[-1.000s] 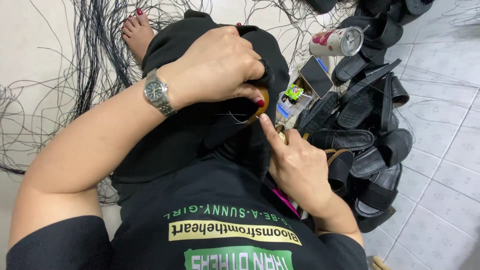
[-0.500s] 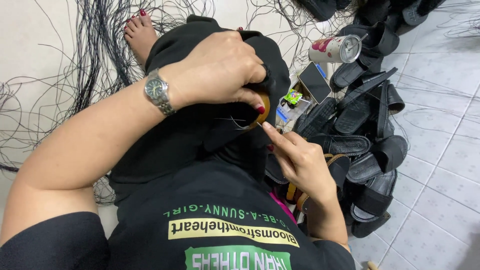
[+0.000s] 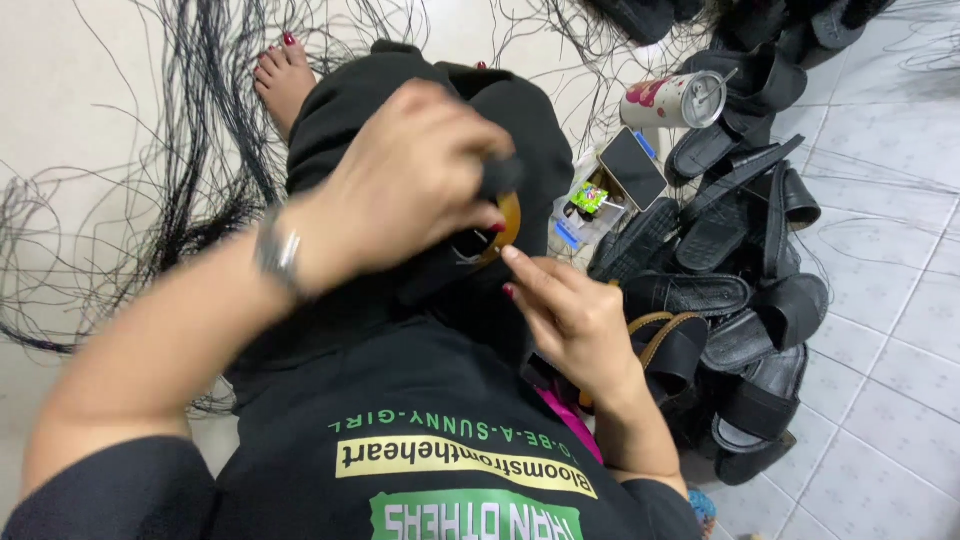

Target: Hand-sewing the straps of black sandals using a needle and thread while sitting on the floor.

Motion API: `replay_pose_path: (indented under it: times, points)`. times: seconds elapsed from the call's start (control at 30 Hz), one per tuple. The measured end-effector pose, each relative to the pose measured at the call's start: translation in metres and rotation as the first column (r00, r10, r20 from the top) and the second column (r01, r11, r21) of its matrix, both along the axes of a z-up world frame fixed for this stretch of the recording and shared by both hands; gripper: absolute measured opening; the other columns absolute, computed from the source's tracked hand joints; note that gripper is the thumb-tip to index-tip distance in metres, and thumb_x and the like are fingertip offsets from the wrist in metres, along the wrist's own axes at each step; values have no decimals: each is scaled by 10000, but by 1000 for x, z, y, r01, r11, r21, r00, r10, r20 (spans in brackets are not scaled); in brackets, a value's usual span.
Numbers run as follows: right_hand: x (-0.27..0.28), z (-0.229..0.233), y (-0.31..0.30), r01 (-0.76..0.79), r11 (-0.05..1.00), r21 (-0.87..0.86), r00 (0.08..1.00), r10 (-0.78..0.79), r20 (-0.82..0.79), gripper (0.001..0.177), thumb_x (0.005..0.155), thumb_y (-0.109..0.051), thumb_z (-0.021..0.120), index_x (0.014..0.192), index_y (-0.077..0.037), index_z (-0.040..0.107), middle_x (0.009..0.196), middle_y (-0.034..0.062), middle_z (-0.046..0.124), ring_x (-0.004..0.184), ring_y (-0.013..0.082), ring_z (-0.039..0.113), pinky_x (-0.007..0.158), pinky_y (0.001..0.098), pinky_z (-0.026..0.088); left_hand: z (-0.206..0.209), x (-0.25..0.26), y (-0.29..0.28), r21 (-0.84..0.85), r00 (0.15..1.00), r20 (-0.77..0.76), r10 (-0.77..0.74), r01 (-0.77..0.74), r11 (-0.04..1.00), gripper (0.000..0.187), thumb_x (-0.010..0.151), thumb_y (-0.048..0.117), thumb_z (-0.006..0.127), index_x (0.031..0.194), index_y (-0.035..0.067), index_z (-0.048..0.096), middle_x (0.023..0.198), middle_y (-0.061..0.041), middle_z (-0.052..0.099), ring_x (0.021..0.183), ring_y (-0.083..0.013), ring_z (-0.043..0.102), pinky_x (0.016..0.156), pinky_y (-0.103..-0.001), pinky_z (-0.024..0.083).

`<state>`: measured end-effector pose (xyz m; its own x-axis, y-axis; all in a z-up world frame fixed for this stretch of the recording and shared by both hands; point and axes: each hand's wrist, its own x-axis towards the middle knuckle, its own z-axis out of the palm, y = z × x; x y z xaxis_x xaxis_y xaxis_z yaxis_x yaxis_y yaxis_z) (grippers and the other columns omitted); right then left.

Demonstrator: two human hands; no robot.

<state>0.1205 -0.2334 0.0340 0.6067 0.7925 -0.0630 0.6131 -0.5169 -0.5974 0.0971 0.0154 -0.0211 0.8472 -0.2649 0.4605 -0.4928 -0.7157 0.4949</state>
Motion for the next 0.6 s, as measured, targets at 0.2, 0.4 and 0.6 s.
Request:
replay_pose_path:
  times: [0.2,0.4,0.6]
  points:
    - [-10,16,3,-54,989,-136,978,80,191,324,882,-28,714,1195,3,638,1029,102,707,691,235,665,577,316,506,5,-92,-12,124,966,-152,209,-191,974,220,811,238,773,654,118,677,1114,-42,655,967,-250,540,894,-421,364]
    - [-12,12,14,-25,980,-197,939,90,332,303,895,-58,689,1184,0,619,1043,100,670,783,243,645,654,333,499,25,-77,-5,-633,741,-650,-167,-406,659,230,785,75,762,1005,17,725,895,-46,676,786,-150,561,718,-249,437]
    - [-9,-3,10,-23,998,-64,972,37,233,311,856,43,692,1147,39,583,1038,153,676,798,265,669,680,327,526,22,-69,-5,-775,547,-625,-557,-519,360,143,905,49,680,1026,-8,730,1070,-55,722,566,-41,475,510,-166,410]
